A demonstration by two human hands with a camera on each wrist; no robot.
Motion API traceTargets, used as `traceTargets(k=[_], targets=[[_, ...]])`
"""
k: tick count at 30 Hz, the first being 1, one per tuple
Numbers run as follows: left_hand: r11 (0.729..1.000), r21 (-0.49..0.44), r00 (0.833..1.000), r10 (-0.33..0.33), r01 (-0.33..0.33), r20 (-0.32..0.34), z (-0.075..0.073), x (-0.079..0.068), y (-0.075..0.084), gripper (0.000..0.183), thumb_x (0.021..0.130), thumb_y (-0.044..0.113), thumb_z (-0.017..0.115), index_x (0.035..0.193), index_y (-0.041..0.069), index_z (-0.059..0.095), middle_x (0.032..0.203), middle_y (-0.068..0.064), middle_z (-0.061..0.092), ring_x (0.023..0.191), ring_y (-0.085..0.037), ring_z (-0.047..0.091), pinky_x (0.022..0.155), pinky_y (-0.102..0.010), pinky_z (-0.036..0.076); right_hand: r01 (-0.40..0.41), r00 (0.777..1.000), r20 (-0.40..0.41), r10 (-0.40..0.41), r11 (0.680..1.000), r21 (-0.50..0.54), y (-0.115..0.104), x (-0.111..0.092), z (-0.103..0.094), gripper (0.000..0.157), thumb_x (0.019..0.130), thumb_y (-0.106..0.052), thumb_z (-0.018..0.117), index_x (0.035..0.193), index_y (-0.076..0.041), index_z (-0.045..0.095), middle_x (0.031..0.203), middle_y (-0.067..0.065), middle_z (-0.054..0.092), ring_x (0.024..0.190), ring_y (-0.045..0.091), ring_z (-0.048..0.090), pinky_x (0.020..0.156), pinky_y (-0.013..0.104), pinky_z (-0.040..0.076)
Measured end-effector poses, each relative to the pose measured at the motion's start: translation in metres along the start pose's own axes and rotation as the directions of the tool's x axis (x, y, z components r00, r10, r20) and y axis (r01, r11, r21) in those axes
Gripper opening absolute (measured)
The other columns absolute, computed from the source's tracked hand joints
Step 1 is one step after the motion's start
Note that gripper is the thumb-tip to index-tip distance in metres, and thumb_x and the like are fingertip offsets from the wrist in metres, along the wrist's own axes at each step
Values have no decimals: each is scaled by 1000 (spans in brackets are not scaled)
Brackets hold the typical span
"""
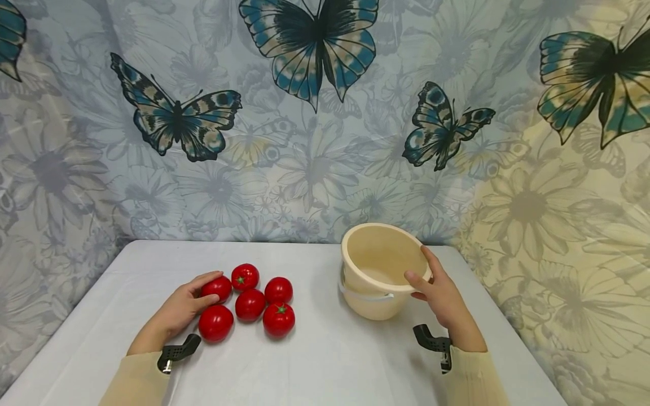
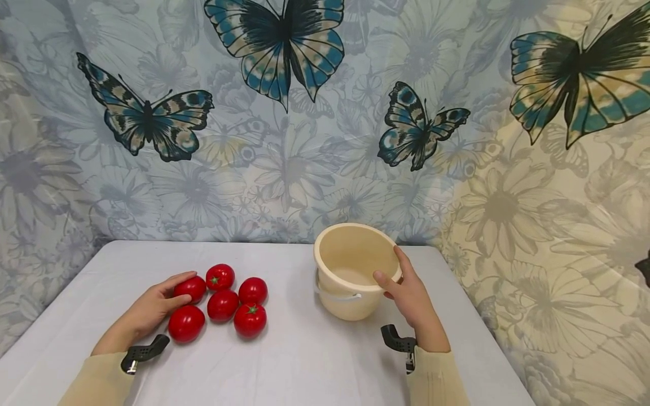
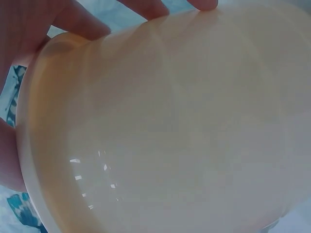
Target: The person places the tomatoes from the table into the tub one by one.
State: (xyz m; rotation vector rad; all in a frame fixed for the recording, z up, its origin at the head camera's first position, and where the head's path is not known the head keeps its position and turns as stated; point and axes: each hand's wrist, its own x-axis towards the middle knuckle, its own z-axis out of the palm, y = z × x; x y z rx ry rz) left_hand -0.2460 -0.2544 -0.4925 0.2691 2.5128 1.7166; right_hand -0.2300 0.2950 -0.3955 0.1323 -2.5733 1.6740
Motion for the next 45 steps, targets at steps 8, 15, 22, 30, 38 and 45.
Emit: traceTargets(k=[8,15,22,30,38,45], targets=[[1000,-12,1000,-8,8,-1,1,0,-2,64,94,24,70,151,9,44,150,-21,41,134,-44,37,104,-54,43,-6,1000,-2,6,1000,-6,-1,0,2,82,101,-29,61,162,-16,7,159,25,19,117,40,55,88,50,55],[1000,-20,1000,-2,2,10,0,0,0,64,95,23,68,152,8,42,150,-23,39,134,-45,37,103,-52,44,-12,1000,0,12,999,30,-2,-1,4,83,101,-31,62,162,-18,7,160,24,16,120,44,53,87,54,55],[998,-54,1000,-10,10,5,-1,-1,1,63,95,22,69,151,8,43,147,-25,43,131,-44,41,97,-38,49,-8,1000,12,8,999,47,-4,-1,4,82,101,-28,61,162,-18,6,160,24,15,120,45,52,86,55,55],[977,-196,996,-89,88,5,-7,-3,-4,68,95,20,69,154,7,38,145,-29,41,119,-36,56,90,-35,55,9,999,35,-11,999,46,-3,-1,3,83,99,-27,64,162,-17,10,160,25,15,116,44,55,81,51,58],[965,-247,996,-94,93,8,-9,-4,-2,68,97,17,68,155,6,34,148,-31,36,117,-34,59,90,-36,54,4,998,66,-6,999,39,-8,-4,5,85,98,-25,66,162,-17,10,160,25,14,113,41,58,80,49,58],[933,-342,990,-136,112,-47,-20,-7,5,72,98,14,66,158,7,27,154,-29,21,115,-27,59,91,-40,53,-18,997,79,12,997,78,-10,-5,9,87,98,-25,67,162,-19,9,159,26,16,111,43,58,80,52,58]])
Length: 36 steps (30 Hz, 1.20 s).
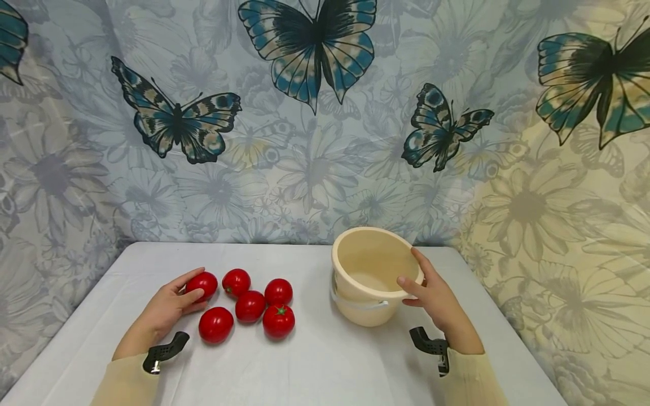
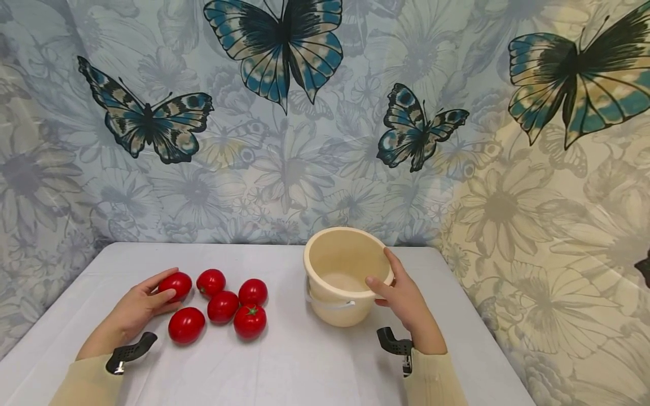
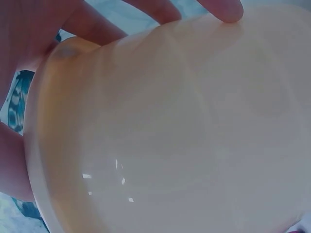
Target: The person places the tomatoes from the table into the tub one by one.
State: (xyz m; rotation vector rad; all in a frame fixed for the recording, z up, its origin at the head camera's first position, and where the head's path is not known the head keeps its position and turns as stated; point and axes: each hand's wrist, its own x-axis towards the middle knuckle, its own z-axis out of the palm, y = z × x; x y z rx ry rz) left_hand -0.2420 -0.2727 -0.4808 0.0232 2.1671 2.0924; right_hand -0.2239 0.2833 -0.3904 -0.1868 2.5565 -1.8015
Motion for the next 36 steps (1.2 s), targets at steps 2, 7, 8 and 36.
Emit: traceTargets(k=[2,7,8,36], targets=[[1000,-28,999,7,-8,-38,-2,-1,6,73,98,16,65,158,9,25,156,-26,17,117,-24,55,92,-40,52,-4,1000,2,4,1000,14,1,-1,0,87,98,-24,67,162,-20,9,159,25,15,111,44,58,81,52,57],[992,-86,991,79,-88,-105,-1,-6,29,74,98,16,66,159,13,25,158,-19,14,123,-23,45,93,-43,51,-3,1000,5,3,999,36,3,-1,0,86,98,-23,67,162,-22,8,161,23,13,115,46,55,81,52,57],[990,-93,990,98,-108,-104,1,-7,34,74,97,16,66,159,13,26,158,-19,15,123,-23,45,93,-43,51,-3,1000,3,3,999,39,3,-1,0,86,98,-23,66,162,-22,9,161,23,13,116,46,55,81,52,57],[951,91,933,265,-294,242,119,20,136,56,95,8,68,148,10,48,147,-12,42,119,-37,55,85,-40,57,-16,1000,5,15,996,90,4,-1,1,87,98,-20,66,162,-25,7,163,20,5,121,50,50,80,55,57]])
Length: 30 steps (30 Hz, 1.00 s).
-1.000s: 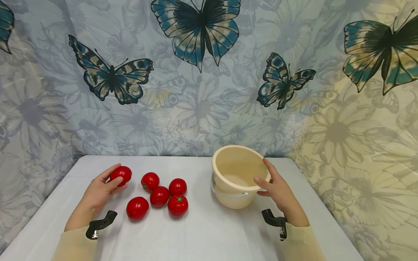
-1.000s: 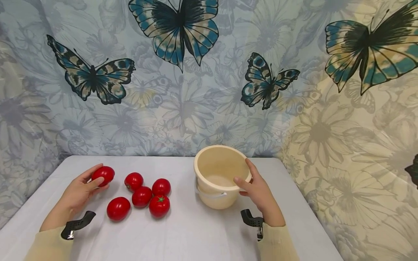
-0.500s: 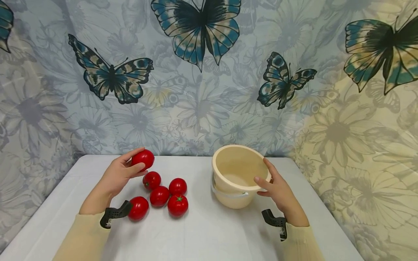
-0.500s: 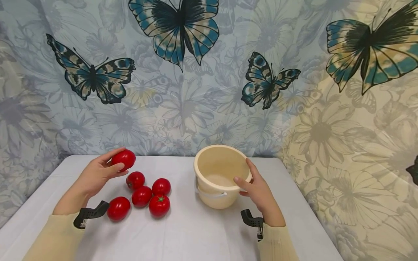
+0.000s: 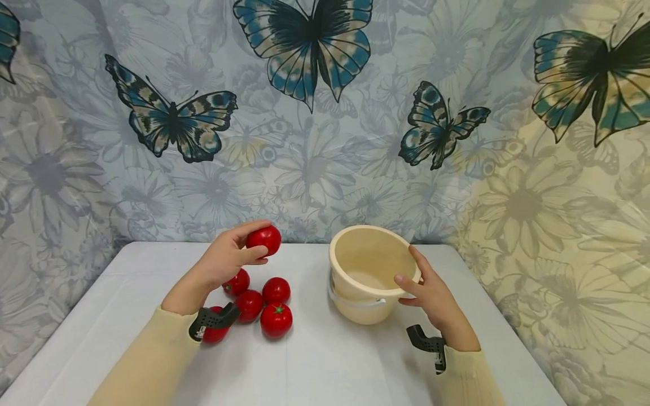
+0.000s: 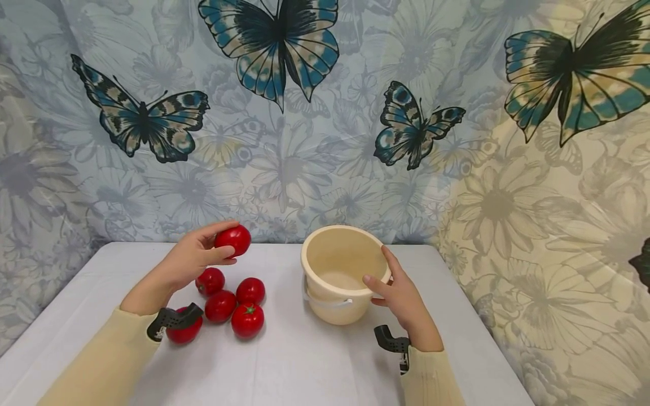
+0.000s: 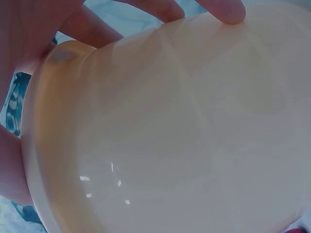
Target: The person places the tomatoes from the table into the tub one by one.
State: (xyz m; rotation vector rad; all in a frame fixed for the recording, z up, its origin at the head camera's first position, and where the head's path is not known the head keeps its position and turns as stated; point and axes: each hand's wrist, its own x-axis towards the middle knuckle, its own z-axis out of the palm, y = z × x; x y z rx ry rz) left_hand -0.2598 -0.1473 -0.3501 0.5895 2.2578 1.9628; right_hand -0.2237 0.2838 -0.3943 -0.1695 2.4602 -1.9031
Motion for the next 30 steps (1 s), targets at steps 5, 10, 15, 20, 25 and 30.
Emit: traceTargets(k=[5,10,15,20,25,30], targets=[[1000,10,998,-8,8,55,25,13,12,54,95,5,68,146,14,51,145,-8,45,114,-34,59,85,-40,57,-4,1000,1,4,1000,2,-1,0,0,88,97,-23,68,162,-26,8,163,19,4,121,49,50,80,55,57],[1000,-27,994,18,-15,111,49,26,19,53,94,3,68,144,14,54,145,-6,46,117,-31,57,84,-40,58,-7,1000,8,7,1000,12,-1,0,-1,87,98,-22,67,162,-27,7,163,19,3,122,46,50,81,55,56],[996,-90,987,42,-28,156,71,36,25,54,93,-1,67,145,8,52,143,-10,47,116,-34,58,83,-42,58,-7,1000,9,6,1000,13,-1,1,0,87,98,-21,66,162,-26,7,163,18,3,123,44,50,81,55,56],[992,-123,982,63,-41,179,89,47,20,53,93,-2,68,143,7,54,141,-10,49,114,-32,59,81,-42,59,-12,1000,13,11,1000,17,-1,1,-1,87,98,-20,66,162,-26,7,163,18,3,124,45,49,81,56,56],[989,-146,982,59,-32,180,106,54,17,53,91,-1,70,141,8,56,136,-10,53,108,-32,63,80,-41,59,-11,1000,8,11,1000,17,-1,0,-1,86,98,-20,66,162,-25,7,163,18,4,123,44,49,81,56,56],[989,-145,983,65,-40,171,119,60,12,53,89,-2,72,139,8,58,138,-11,52,110,-31,61,78,-41,60,-6,1000,4,6,1000,21,0,0,-1,87,98,-20,66,162,-24,8,163,19,5,121,44,50,80,55,57]])
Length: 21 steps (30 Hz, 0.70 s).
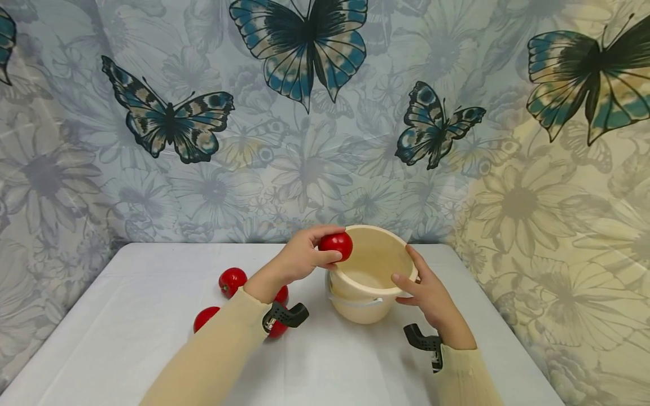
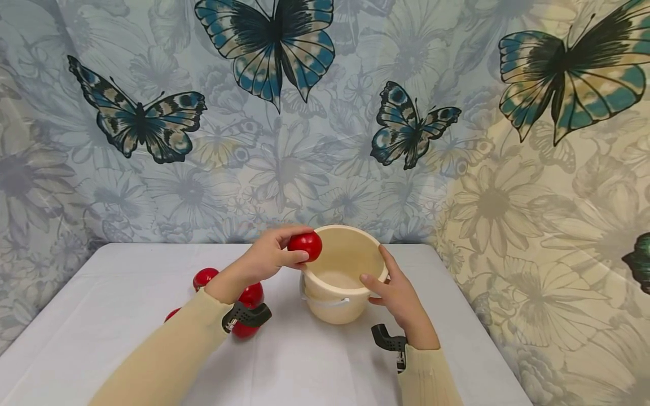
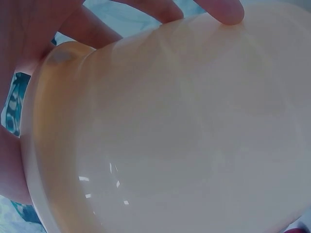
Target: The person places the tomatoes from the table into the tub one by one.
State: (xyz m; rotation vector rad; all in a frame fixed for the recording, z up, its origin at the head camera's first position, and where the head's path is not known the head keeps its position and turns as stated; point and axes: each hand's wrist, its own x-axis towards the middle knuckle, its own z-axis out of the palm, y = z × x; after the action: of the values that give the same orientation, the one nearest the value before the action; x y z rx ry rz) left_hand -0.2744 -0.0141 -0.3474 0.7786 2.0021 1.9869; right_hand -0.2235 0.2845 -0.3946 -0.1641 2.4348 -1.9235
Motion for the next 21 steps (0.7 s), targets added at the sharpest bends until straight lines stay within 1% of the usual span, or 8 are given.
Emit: traceTargets(k=[3,7,11,15,21], targets=[[1000,1,1000,5,-5,4,4,3,-2,53,89,-3,72,139,7,59,140,-11,50,112,-32,59,77,-41,60,1,1000,-1,-1,1000,-2,0,0,0,88,97,-23,68,162,-25,8,163,20,6,121,44,51,80,54,57],[1000,-9,1000,-9,9,9,7,6,-4,54,89,-2,72,139,9,59,141,-11,49,111,-33,60,77,-41,60,1,1000,-1,-1,1000,-5,0,0,1,88,97,-24,68,162,-25,8,163,20,6,122,45,50,80,54,57],[1000,-7,1000,-22,22,10,10,10,-5,54,89,-1,72,140,10,58,138,-10,52,109,-31,61,77,-40,60,1,1000,0,-1,1000,-3,0,0,0,87,98,-23,67,162,-25,8,163,20,6,122,47,49,80,54,57],[999,-11,999,-31,31,10,13,12,-4,54,89,1,73,141,11,58,134,-12,55,106,-30,63,77,-39,60,3,1000,-6,-3,1000,-7,0,0,0,87,97,-23,68,162,-25,9,162,20,7,121,45,51,80,54,57],[996,-49,997,-75,75,-4,14,14,-4,55,89,0,73,140,12,59,129,-16,57,103,-30,65,78,-39,60,1,1000,-5,-1,1000,-6,0,0,0,87,97,-23,67,162,-25,9,162,20,7,122,47,50,80,54,57]])
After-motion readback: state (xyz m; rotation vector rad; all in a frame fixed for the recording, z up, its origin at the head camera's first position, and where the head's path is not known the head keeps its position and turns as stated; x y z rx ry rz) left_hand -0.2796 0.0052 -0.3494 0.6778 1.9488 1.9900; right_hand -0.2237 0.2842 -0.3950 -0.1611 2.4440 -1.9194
